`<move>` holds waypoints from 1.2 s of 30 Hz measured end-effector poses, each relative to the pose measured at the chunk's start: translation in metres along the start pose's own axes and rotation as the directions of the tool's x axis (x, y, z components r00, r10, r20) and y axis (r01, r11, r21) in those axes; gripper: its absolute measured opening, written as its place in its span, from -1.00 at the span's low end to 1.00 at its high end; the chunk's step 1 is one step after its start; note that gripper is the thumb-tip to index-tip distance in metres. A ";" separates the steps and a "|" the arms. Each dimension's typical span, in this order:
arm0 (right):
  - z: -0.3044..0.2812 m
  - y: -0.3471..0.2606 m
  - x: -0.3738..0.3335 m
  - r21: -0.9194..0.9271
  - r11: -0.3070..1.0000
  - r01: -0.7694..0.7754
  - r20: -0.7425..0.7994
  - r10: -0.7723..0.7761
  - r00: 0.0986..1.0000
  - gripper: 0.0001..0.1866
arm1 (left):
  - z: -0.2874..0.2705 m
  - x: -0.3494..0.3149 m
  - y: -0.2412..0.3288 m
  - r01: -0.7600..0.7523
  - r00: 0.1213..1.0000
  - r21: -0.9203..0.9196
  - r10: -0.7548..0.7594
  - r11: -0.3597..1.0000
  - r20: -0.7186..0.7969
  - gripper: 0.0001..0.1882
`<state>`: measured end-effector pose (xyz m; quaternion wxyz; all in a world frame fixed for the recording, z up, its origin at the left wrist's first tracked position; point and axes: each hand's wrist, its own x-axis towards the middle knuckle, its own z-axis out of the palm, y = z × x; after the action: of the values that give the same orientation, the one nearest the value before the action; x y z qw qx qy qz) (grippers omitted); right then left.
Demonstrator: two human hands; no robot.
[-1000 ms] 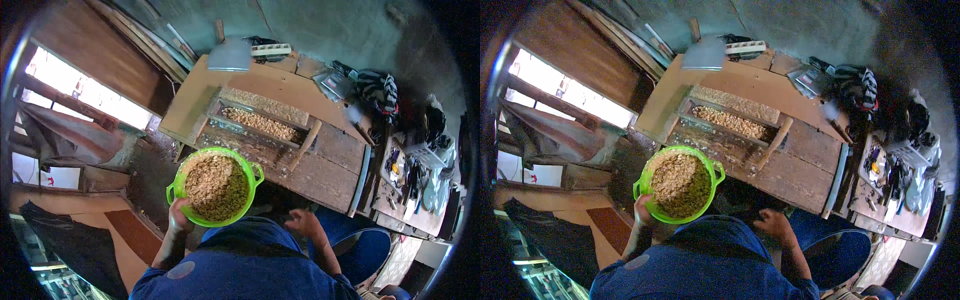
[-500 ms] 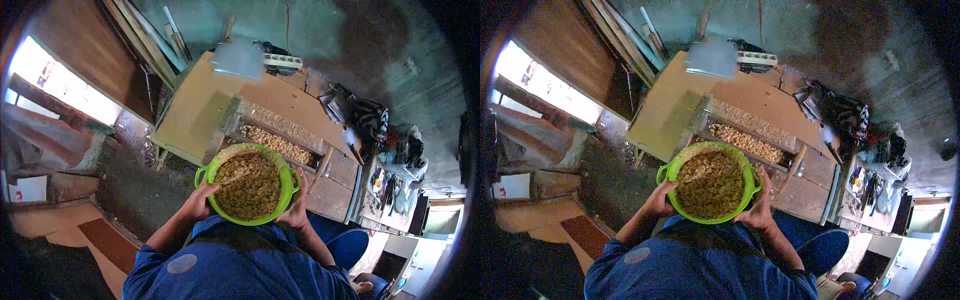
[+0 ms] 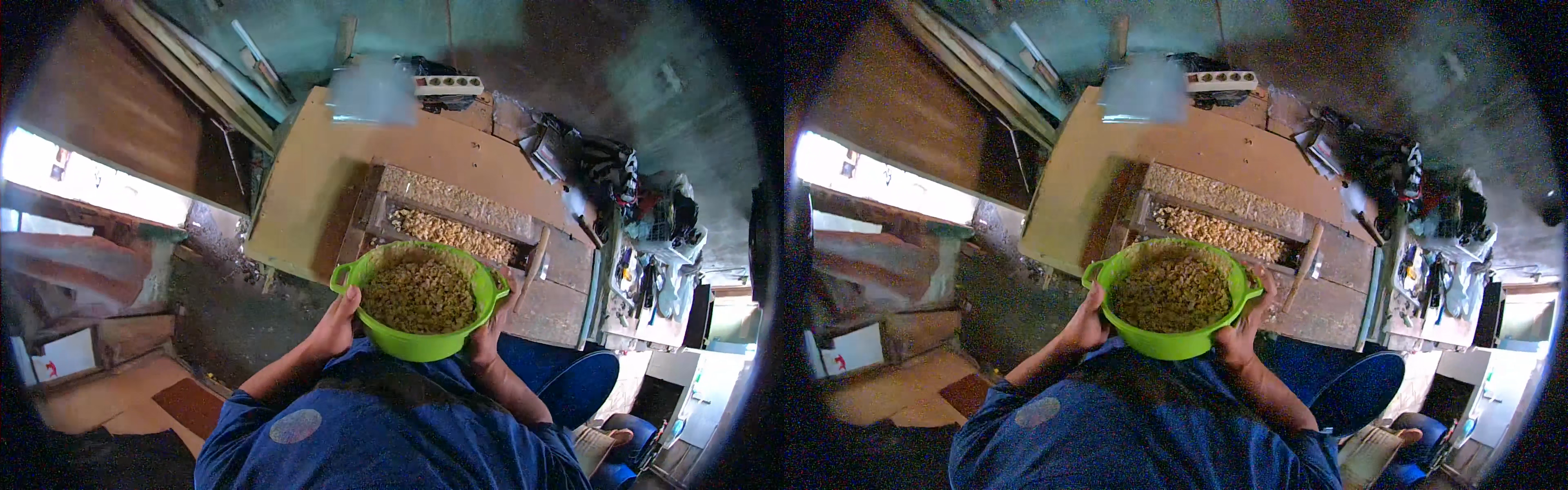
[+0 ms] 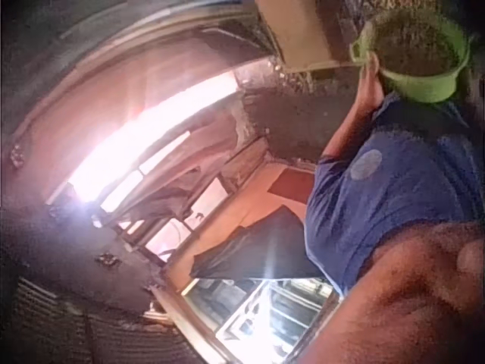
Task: The person fills a long wooden mold with fermented soybeans from a green bowl by hand and levels the surface using a small wooden tool.
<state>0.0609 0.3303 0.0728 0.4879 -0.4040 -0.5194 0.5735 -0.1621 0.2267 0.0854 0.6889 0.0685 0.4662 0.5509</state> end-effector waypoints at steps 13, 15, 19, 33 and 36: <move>0.012 0.012 0.015 0.196 0.977 -0.086 0.047 0.078 0.996 0.29 | -0.002 0.018 0.018 -0.061 0.996 -0.067 0.065 0.996 0.056 -0.31; 0.012 0.019 0.008 0.104 0.992 0.072 0.004 -0.073 0.997 0.30 | -0.003 0.027 0.023 0.029 1.000 -0.088 -0.028 0.996 0.011 -0.31; 0.015 0.014 0.012 0.055 0.998 -0.033 -0.030 0.035 0.999 0.25 | -0.018 0.042 0.012 -0.010 0.999 -0.043 0.008 0.999 -0.049 -0.33; 0.008 0.025 0.005 0.109 0.993 -0.048 -0.071 0.056 0.996 0.03 | -0.008 0.065 0.020 -0.007 0.997 -0.015 0.008 1.000 0.075 -0.24; 0.012 0.006 0.003 0.060 0.997 0.050 -0.135 -0.042 0.990 0.11 | 0.003 0.053 0.024 -0.020 0.989 -0.013 0.022 1.000 0.144 -0.24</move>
<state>0.0477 0.3314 0.0683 0.5473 -0.4139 -0.4762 0.5499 -0.1794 0.2808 0.0716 0.7153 0.1087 0.4113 0.5544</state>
